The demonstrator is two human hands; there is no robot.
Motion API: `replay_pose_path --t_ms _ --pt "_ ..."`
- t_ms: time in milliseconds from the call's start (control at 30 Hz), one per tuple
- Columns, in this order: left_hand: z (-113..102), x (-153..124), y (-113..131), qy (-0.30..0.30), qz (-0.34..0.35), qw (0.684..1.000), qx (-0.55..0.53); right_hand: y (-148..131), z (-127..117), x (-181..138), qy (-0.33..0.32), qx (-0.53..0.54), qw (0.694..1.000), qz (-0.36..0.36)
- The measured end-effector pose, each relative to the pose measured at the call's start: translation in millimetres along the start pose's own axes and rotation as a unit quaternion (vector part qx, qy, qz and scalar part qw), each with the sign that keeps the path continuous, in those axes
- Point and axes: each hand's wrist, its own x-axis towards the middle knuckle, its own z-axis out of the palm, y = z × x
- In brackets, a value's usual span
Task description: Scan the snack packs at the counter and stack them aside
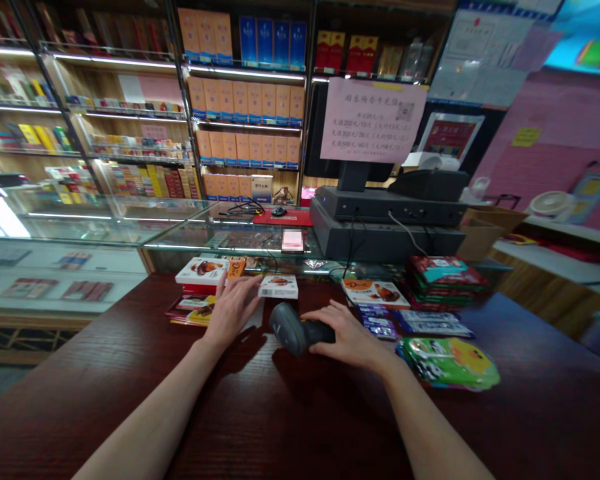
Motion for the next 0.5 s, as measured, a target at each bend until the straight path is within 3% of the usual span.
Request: replay_pose_path --t_ms 500 --pt "-1.1 0.0 -0.6 -0.004 0.024 0.999 0.022 -3.7 20.4 1.9 -0.049 0.016 0.998 -0.021"
